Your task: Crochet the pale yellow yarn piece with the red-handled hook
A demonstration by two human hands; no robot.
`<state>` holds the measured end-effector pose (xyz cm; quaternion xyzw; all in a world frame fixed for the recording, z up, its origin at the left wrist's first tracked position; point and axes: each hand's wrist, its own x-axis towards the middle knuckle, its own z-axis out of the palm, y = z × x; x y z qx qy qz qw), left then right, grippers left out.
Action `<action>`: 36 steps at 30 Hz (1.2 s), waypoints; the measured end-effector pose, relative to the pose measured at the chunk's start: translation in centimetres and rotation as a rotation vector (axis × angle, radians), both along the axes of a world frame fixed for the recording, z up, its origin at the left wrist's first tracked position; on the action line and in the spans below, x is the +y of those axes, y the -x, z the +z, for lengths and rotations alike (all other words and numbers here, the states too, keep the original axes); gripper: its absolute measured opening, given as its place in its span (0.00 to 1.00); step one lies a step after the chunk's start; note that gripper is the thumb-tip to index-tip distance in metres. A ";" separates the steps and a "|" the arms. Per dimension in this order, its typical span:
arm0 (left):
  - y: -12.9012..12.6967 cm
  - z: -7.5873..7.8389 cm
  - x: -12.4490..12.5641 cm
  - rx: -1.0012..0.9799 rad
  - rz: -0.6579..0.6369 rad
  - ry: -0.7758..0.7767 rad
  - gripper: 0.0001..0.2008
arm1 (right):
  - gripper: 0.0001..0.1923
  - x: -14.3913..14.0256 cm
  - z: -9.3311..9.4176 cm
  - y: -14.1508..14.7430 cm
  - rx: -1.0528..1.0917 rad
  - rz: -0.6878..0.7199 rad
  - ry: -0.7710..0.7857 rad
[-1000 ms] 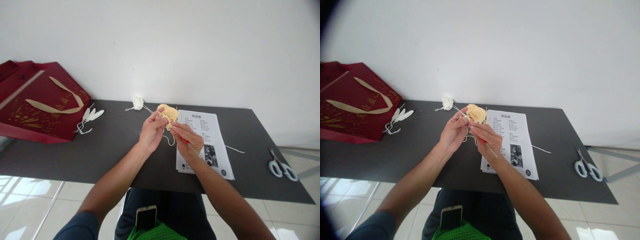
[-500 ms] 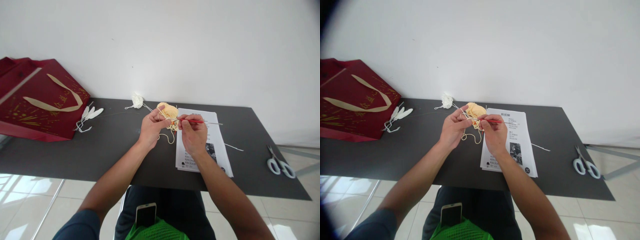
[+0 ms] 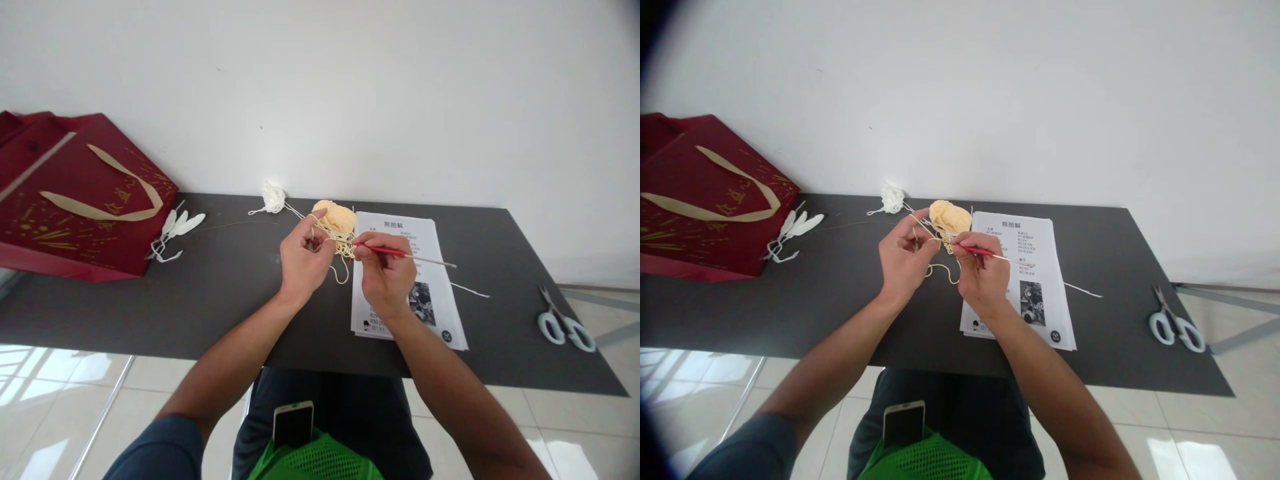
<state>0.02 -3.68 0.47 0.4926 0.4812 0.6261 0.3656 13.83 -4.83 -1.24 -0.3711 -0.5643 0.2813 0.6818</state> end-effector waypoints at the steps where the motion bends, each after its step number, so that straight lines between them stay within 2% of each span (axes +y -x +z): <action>1: 0.0 0.0 -0.1 0.021 0.004 -0.010 0.26 | 0.07 -0.1 0.2 0.0 0.010 0.003 0.014; 6: 0.3 0.0 0.1 -0.019 -0.069 0.001 0.26 | 0.08 0.0 1.2 0.0 0.112 0.074 0.094; 10: 0.7 0.1 0.6 -0.185 -0.193 0.076 0.25 | 0.09 0.7 1.3 -0.3 0.217 0.168 0.127; 17: 0.8 0.5 1.0 -0.430 -0.295 0.170 0.24 | 0.13 1.4 1.2 -0.6 0.327 0.259 0.190; 21: 0.6 0.4 1.0 -0.468 -0.298 0.176 0.20 | 0.10 1.6 1.1 -0.5 0.436 0.331 0.285; 27: 0.3 0.0 0.9 -0.423 -0.252 0.142 0.08 | 0.07 1.5 1.1 0.1 0.594 0.308 0.460; 34: 0.3 0.1 1.0 -0.347 -0.170 0.090 0.06 | 0.06 1.2 1.0 0.9 0.705 0.337 0.517; 36: 0.3 0.2 0.9 -0.339 -0.175 0.075 0.10 | 0.06 1.2 0.8 1.0 0.695 0.314 0.514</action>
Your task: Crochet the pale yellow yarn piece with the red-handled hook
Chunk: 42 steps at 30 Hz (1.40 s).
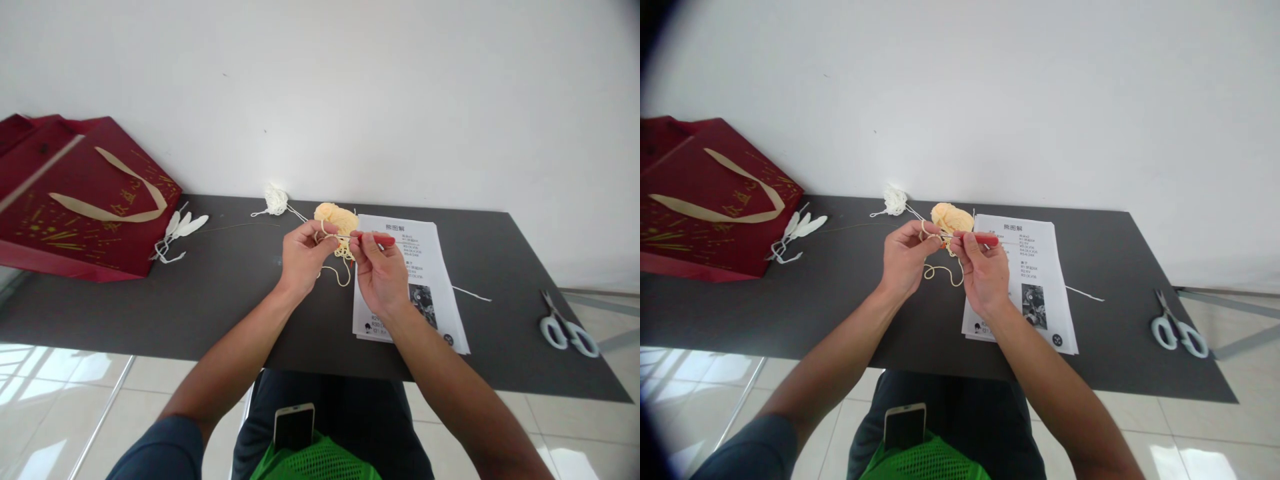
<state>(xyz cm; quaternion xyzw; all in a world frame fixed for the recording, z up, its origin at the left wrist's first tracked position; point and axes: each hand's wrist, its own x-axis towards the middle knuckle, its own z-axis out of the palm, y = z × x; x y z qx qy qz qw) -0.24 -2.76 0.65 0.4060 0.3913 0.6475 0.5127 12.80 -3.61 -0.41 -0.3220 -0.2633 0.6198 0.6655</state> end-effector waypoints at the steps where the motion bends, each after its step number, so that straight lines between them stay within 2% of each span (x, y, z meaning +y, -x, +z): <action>1: 0.0 0.0 0.0 -0.006 -0.011 -0.009 0.13 | 0.07 0.0 -0.1 0.1 -0.013 -0.012 -0.003; 5: -0.1 -0.1 -0.1 -0.023 -0.051 -0.035 0.31 | 0.10 -0.3 0.1 0.3 -0.028 -0.049 -0.015; 9: -0.1 -0.3 -0.1 -0.005 -0.046 -0.032 0.40 | 0.09 -0.8 0.7 0.6 -0.041 -0.070 -0.025; 17: 0.3 -0.1 0.2 -0.028 -0.043 0.003 0.31 | 0.09 -0.7 1.2 0.5 -0.088 -0.082 -0.035; 24: 0.1 0.2 0.0 0.014 -0.045 -0.002 0.40 | 0.09 -0.9 1.0 0.4 -0.099 -0.064 -0.023; 32: 0.1 0.6 -0.4 0.105 0.009 -0.033 0.46 | 0.07 -0.8 0.8 0.4 -0.101 -0.057 -0.045; 38: 0.2 0.9 -0.4 0.180 0.036 -0.031 0.39 | 0.05 -0.8 0.6 0.6 -0.151 -0.128 -0.101; 42: 0.1 0.7 -0.4 0.115 0.041 -0.060 0.39 | 0.06 -0.9 0.0 0.7 -0.256 -0.166 -0.134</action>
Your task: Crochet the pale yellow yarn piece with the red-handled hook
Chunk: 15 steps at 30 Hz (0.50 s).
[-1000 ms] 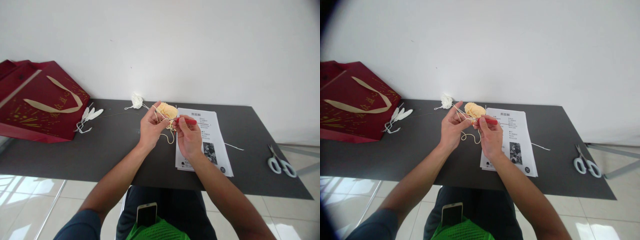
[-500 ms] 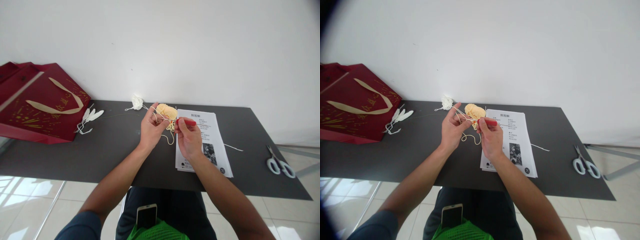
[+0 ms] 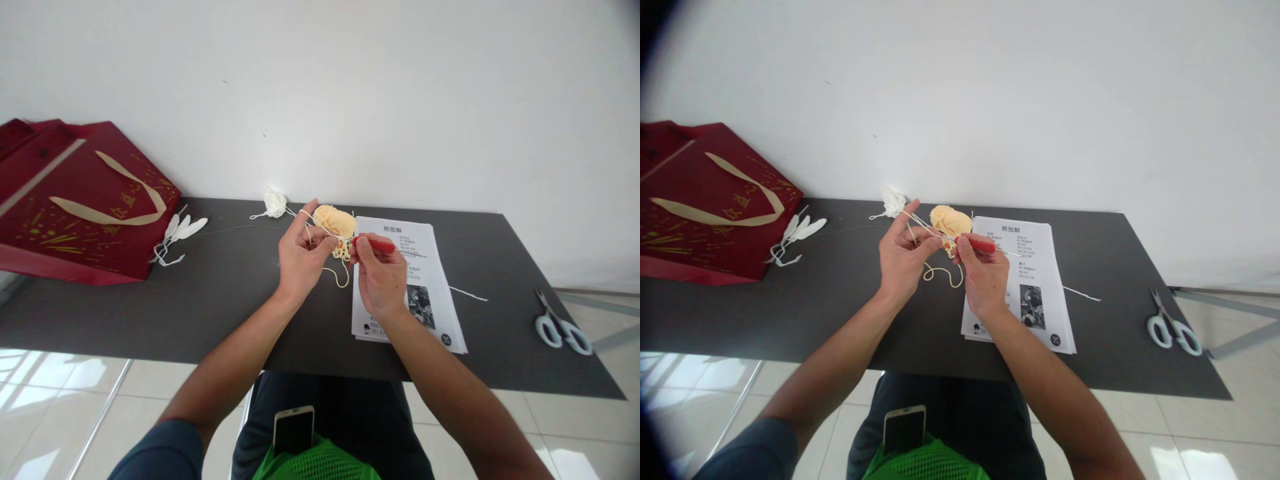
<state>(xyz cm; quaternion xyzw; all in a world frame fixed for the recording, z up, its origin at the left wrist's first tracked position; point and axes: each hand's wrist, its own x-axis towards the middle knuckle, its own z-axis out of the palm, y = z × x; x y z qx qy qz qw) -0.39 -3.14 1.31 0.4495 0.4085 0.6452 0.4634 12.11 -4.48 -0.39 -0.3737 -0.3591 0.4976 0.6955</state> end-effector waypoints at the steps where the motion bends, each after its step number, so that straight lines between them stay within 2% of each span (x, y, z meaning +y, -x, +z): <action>1: 0.0 -0.1 0.0 -0.019 -0.009 -0.002 0.40 | 0.06 -0.1 -0.2 0.0 -0.036 -0.019 -0.008; 7: -0.3 0.2 -0.2 -0.137 -0.074 0.055 0.47 | 0.07 -1.2 -0.1 0.0 -0.329 -0.181 -0.102; 10: -0.3 0.5 -0.2 -0.210 -0.083 0.127 0.49 | 0.09 -2.0 0.3 -0.2 -0.562 -0.272 -0.263; 12: -0.1 0.7 -0.2 -0.253 -0.088 0.182 0.49 | 0.13 -2.4 0.4 -0.2 -0.618 -0.266 -0.308; 15: 0.1 1.0 -0.2 -0.322 -0.129 0.247 0.49 | 0.14 -2.6 0.4 -0.2 -0.577 -0.223 -0.294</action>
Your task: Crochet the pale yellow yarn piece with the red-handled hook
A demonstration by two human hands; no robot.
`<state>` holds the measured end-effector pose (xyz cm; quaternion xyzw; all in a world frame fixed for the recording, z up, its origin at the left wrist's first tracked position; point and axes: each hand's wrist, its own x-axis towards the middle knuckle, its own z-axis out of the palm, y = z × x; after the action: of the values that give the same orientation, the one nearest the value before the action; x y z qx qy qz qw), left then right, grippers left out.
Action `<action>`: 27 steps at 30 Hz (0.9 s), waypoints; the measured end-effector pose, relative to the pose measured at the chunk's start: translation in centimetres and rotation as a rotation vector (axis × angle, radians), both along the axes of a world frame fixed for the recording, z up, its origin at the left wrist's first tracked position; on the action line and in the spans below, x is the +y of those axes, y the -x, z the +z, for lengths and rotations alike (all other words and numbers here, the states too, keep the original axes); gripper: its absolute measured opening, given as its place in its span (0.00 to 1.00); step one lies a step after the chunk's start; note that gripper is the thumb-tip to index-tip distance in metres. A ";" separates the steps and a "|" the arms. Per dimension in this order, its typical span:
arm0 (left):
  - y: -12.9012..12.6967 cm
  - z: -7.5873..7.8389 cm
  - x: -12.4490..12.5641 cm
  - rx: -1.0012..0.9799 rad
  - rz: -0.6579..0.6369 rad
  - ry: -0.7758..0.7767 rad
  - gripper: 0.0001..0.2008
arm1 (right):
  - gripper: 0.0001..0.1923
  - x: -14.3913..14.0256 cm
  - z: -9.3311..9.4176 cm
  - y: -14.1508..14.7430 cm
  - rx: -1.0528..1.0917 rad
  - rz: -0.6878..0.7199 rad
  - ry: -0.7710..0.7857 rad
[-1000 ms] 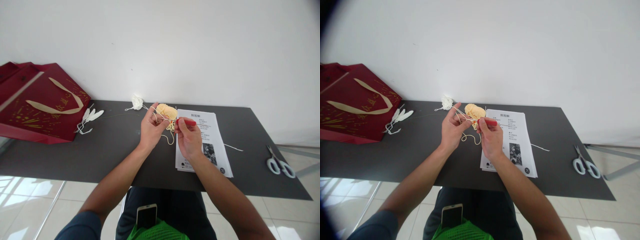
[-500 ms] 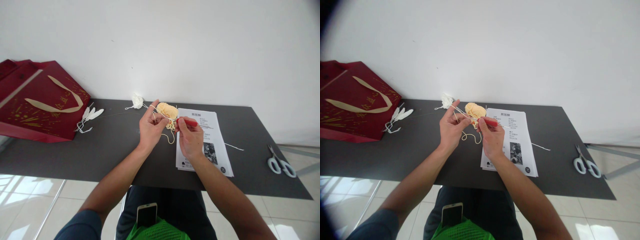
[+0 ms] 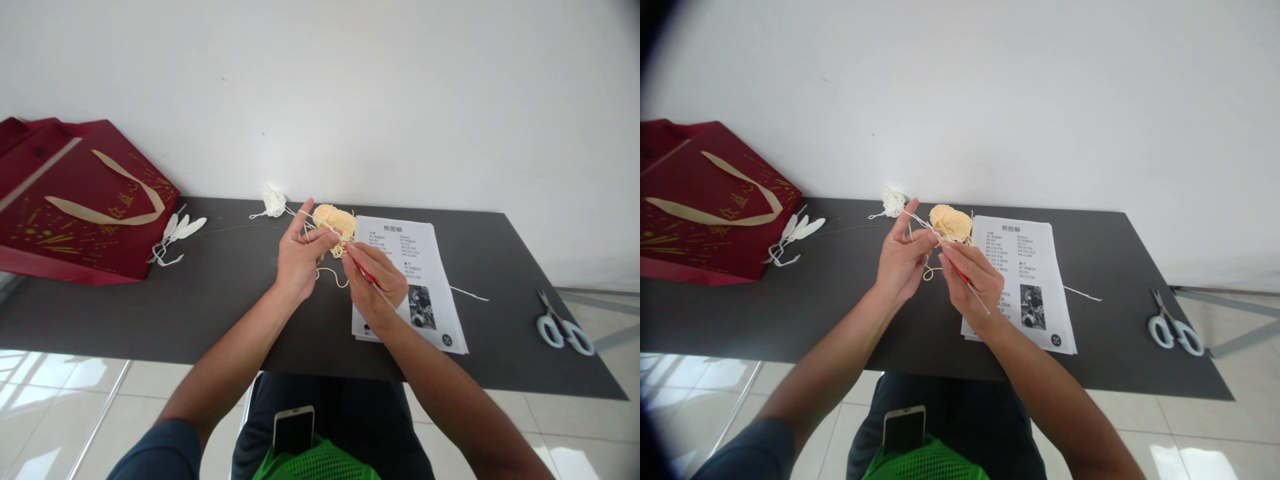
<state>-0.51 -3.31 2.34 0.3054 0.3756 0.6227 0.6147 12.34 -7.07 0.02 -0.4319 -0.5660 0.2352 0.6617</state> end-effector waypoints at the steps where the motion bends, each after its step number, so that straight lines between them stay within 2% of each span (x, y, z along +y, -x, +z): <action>1: 0.1 0.1 0.0 -0.022 -0.016 0.013 0.49 | 0.13 0.1 0.0 0.0 0.026 0.019 0.015; 5: 0.2 0.3 0.0 -0.067 -0.041 0.024 0.49 | 0.09 0.9 -0.1 0.1 0.247 0.161 0.153; 8: 0.1 0.3 0.0 -0.062 -0.022 0.012 0.49 | 0.07 1.9 -0.1 0.0 0.494 0.286 0.251; 11: -0.1 0.0 0.1 -0.048 -0.003 -0.004 0.49 | 0.06 2.7 0.0 -0.3 0.634 0.385 0.323; 14: -0.1 -0.3 0.1 -0.028 -0.001 -0.012 0.47 | 0.06 3.0 0.2 -0.7 0.658 0.436 0.355; 18: -0.1 -0.3 0.0 -0.013 -0.005 -0.018 0.45 | 0.07 3.0 0.3 -1.0 0.657 0.436 0.352; 23: -0.1 -0.2 -0.1 0.007 0.013 -0.047 0.44 | 0.08 3.2 0.5 -1.4 0.635 0.441 0.264; 27: -0.1 -0.4 0.0 0.036 0.038 -0.096 0.43 | 0.09 3.2 0.7 -1.7 0.562 0.386 0.218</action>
<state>-0.42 -3.26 1.99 0.3386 0.3622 0.6459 0.5806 14.06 -3.83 0.69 -0.3034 -0.4045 0.5246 0.6849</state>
